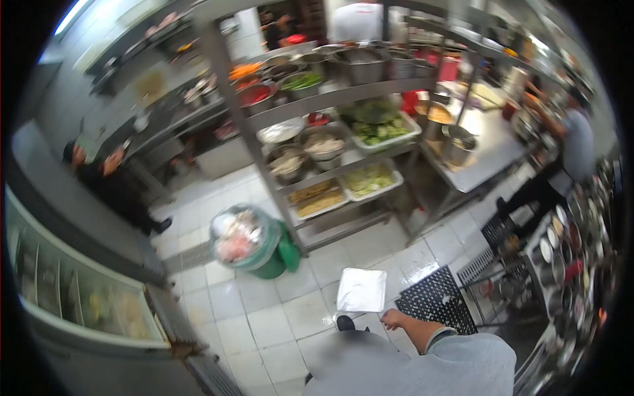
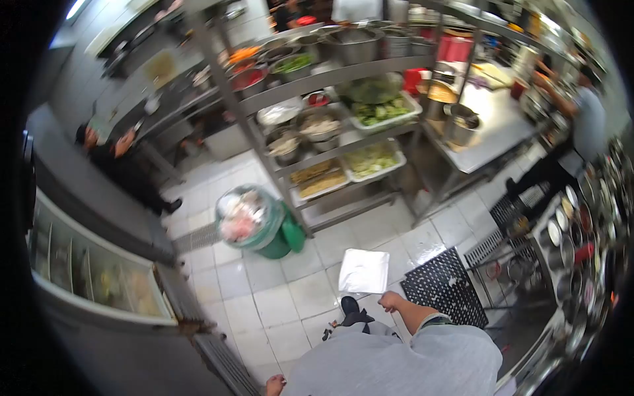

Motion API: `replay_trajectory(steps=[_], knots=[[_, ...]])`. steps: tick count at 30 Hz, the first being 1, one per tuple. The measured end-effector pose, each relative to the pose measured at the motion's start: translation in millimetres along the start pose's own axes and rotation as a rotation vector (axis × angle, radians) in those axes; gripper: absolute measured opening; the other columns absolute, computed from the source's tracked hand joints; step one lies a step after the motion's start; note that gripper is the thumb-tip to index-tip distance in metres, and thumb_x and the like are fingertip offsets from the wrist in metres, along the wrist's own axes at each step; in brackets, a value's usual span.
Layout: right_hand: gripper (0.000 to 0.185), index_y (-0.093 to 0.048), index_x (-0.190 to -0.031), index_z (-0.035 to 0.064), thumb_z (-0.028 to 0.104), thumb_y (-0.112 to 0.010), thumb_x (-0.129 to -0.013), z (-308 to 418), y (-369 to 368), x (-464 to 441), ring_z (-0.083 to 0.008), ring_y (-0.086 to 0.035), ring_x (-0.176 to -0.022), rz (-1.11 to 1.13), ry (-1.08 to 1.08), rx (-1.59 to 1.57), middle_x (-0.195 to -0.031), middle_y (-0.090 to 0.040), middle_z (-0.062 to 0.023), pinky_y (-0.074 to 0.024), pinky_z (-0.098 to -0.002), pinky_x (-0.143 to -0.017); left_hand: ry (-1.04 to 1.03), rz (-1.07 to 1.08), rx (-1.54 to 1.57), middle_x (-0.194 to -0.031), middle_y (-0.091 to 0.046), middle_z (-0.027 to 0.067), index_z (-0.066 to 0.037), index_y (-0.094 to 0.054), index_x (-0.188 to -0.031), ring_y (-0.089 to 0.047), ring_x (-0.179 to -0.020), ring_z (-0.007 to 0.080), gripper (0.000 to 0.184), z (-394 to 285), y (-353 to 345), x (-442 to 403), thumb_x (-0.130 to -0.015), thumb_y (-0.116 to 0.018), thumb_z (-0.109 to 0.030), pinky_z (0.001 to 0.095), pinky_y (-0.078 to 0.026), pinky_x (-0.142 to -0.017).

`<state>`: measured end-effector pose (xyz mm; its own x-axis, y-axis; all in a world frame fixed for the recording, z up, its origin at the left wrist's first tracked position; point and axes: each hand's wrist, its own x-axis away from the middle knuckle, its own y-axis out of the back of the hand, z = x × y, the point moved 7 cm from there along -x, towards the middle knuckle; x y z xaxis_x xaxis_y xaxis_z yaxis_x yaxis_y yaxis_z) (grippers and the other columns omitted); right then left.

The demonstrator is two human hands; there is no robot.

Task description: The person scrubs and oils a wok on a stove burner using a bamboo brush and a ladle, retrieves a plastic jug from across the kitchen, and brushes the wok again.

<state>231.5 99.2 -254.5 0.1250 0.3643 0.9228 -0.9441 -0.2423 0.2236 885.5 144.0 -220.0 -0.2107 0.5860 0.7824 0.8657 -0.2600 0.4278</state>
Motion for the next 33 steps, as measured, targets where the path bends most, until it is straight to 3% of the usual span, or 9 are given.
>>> replay_trajectory(steps=[2,5,8,10,11,13,20,28,33], knots=[[0.038,-0.066,-0.120,0.0008,0.030,-0.061,-0.096,42.8,6.0,-14.4,-0.0251,-0.073,-0.080,-0.015,0.081,-0.024,-0.105,-0.071,-0.0148,-0.0606,-0.0374,-0.062,0.262,-0.109,0.388,-0.095,-0.071,0.0100,-0.006,-0.073,-0.102,-0.070,-0.082,0.0236,0.021,52.1,18.0,13.1,-0.094,-0.068,-0.024,0.0350,-0.057,-0.070],[0.037,-0.065,-0.120,0.0028,0.030,-0.064,-0.095,111.1,12.3,-15.8,-0.0242,-0.073,-0.079,-0.029,0.159,-0.064,-0.103,-0.071,-0.0143,-0.0599,-0.0369,-0.061,0.241,-0.145,0.365,-0.092,-0.069,0.0072,-0.008,-0.072,-0.101,-0.068,-0.080,0.0215,0.018,69.9,15.6,29.9,-0.094,-0.065,-0.022,0.0356,-0.055,-0.064],[0.033,-0.064,-0.117,0.0038,0.029,-0.064,-0.096,157.8,20.6,-20.9,-0.0245,-0.073,-0.078,-0.059,0.218,-0.107,-0.101,-0.071,-0.0140,-0.0597,-0.0369,-0.060,0.013,-0.033,0.283,-0.091,-0.069,0.0060,-0.006,-0.071,-0.104,-0.067,-0.077,0.0188,0.023,66.5,9.6,12.6,-0.094,-0.062,-0.024,0.0345,-0.052,-0.061],[0.033,-0.063,-0.115,0.0032,0.029,-0.064,-0.095,169.5,20.6,-15.7,-0.0245,-0.073,-0.079,-0.108,0.221,-0.170,-0.101,-0.071,-0.0138,-0.0594,-0.0368,-0.060,0.100,-0.010,0.161,-0.085,-0.068,0.0064,-0.006,-0.071,-0.098,-0.068,-0.078,0.0201,0.024,46.5,18.1,24.0,-0.092,-0.067,-0.029,0.0355,-0.053,-0.063],[0.033,-0.063,-0.115,0.0028,0.030,-0.063,-0.095,172.1,18.0,-11.6,-0.0245,-0.073,-0.079,-0.140,0.220,-0.209,-0.100,-0.071,-0.0137,-0.0592,-0.0368,-0.060,0.142,0.005,0.099,-0.081,-0.068,0.0066,-0.006,-0.071,-0.096,-0.068,-0.078,0.0207,0.026,2.0,27.2,49.0,-0.091,-0.069,-0.032,0.0360,-0.053,-0.063],[0.034,-0.062,-0.115,0.0022,0.030,-0.063,-0.095,173.0,0.8,2.2,-0.0243,-0.072,-0.079,-0.138,0.196,-0.178,-0.101,-0.070,-0.0133,-0.0587,-0.0371,-0.061,0.155,0.023,0.181,-0.073,-0.064,0.0020,-0.005,-0.071,-0.095,-0.064,-0.066,0.0141,0.025,44.2,39.1,2.2,-0.092,-0.066,-0.029,0.0301,-0.048,-0.053],[0.040,-0.062,-0.125,0.0009,0.029,-0.060,-0.096,148.6,-95.5,57.0,-0.0258,-0.072,-0.081,-0.096,-0.014,-0.016,-0.109,-0.070,-0.0157,-0.0592,-0.0390,-0.066,0.179,-0.080,0.521,-0.094,-0.065,0.0027,-0.008,-0.065,-0.113,-0.062,-0.074,0.0143,0.028,15.6,135.5,-57.2,-0.094,-0.066,-0.029,0.0278,-0.045,-0.051],[0.037,-0.065,-0.120,0.0036,0.030,-0.062,-0.095,152.2,-137.5,93.4,-0.0233,-0.072,-0.079,-0.209,0.043,-0.209,-0.101,-0.072,-0.0130,-0.0586,-0.0350,-0.064,0.200,0.103,0.224,-0.094,-0.065,0.0028,-0.008,-0.064,-0.112,-0.061,-0.072,0.0139,0.025,-24.6,191.1,-131.1,-0.096,-0.064,-0.026,0.0262,-0.044,-0.050],[0.035,-0.065,-0.120,0.0046,0.028,-0.061,-0.095,117.6,-137.0,119.1,-0.0220,-0.072,-0.080,-0.313,-0.057,-0.358,-0.103,-0.070,-0.0129,-0.0583,-0.0348,-0.064,0.091,0.141,0.040,-0.101,-0.066,0.0022,-0.010,-0.063,-0.115,-0.062,-0.079,0.0143,0.026,-131.4,208.5,-181.3,-0.097,-0.062,-0.029,0.0303,-0.048,-0.060]])
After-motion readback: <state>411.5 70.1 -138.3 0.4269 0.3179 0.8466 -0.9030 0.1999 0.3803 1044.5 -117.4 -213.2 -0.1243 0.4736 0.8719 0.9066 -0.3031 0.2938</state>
